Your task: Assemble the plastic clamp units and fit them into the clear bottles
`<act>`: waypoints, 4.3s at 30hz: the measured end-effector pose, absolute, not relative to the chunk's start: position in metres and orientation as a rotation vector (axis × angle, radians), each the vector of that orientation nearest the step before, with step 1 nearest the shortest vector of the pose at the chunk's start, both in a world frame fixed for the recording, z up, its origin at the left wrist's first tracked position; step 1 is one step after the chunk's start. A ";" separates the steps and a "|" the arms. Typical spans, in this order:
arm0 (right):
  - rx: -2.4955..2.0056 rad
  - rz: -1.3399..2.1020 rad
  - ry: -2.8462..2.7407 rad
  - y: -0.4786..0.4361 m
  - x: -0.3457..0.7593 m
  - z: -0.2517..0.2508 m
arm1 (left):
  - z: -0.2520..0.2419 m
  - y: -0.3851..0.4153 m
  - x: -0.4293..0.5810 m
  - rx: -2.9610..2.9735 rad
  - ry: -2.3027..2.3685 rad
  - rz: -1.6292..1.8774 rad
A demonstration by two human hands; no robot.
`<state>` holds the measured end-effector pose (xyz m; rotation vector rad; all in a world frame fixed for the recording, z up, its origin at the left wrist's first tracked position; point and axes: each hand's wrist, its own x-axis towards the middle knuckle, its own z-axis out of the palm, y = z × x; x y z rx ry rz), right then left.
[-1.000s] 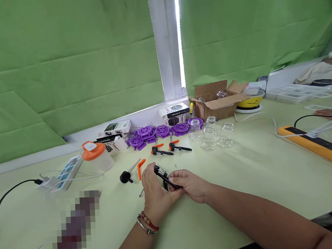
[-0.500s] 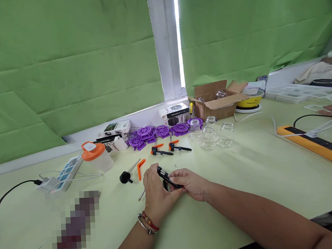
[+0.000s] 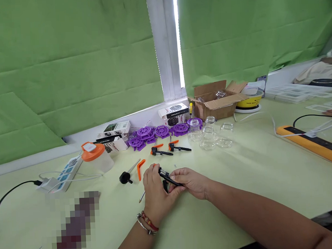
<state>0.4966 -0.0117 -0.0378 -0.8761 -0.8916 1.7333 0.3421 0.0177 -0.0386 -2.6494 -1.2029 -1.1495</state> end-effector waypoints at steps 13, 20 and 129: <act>-0.894 1.722 -0.871 -0.012 0.494 -0.043 | -0.034 0.013 0.348 -2.610 -1.289 -1.232; -0.911 1.717 -0.894 -0.011 0.493 -0.043 | -0.031 0.010 0.350 -2.584 -1.299 -1.213; -0.750 -0.095 -2.429 0.005 0.515 -0.025 | 0.000 0.022 0.320 -3.349 -1.550 -0.935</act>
